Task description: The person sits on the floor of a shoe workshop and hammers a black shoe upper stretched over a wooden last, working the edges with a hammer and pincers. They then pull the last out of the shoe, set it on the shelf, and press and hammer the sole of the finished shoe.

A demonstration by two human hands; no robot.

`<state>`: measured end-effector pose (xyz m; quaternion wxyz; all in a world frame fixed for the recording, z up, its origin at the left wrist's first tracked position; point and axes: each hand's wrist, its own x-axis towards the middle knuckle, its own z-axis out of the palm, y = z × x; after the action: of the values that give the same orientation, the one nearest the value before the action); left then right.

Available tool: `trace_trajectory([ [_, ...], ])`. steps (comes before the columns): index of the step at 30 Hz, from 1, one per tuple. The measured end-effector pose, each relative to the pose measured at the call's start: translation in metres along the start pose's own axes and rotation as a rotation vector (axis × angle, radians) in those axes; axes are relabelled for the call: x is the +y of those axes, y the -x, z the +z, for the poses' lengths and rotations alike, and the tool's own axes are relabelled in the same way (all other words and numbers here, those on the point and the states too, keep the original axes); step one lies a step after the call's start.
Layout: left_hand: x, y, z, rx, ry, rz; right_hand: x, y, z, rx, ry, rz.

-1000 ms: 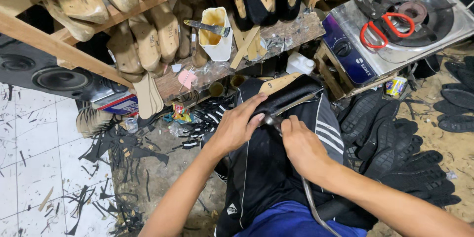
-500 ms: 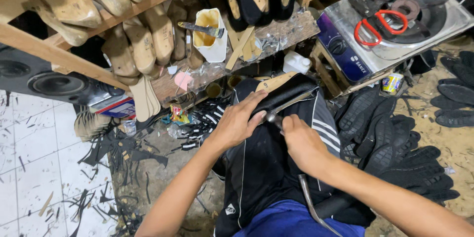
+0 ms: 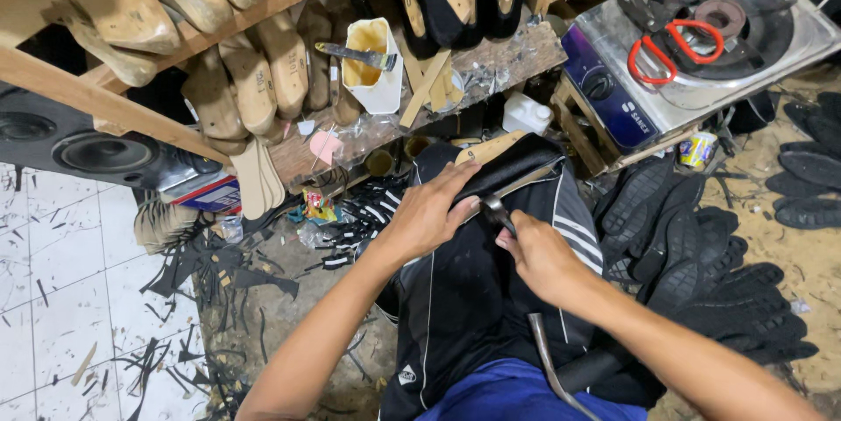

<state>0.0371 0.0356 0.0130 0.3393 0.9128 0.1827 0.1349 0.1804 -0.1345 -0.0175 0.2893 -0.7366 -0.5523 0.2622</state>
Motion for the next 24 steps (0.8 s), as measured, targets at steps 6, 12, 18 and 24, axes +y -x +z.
trace_trajectory([
  [6, -0.007, -0.015, 0.009, -0.011, -0.042, -0.025, 0.002, -0.001, 0.007, 0.119, 0.196, -0.041],
  [12, -0.006, -0.026, 0.013, -0.058, -0.094, -0.006, 0.013, 0.027, 0.01, -0.407, 0.045, -0.089],
  [18, -0.008, -0.047, 0.016, -0.243, -0.049, -0.048, -0.008, 0.068, 0.024, -0.686, -0.075, -0.439],
  [24, -0.019, -0.075, 0.028, -0.371, 0.006, -0.032, -0.001, 0.042, -0.019, -0.334, -0.179, -0.146],
])
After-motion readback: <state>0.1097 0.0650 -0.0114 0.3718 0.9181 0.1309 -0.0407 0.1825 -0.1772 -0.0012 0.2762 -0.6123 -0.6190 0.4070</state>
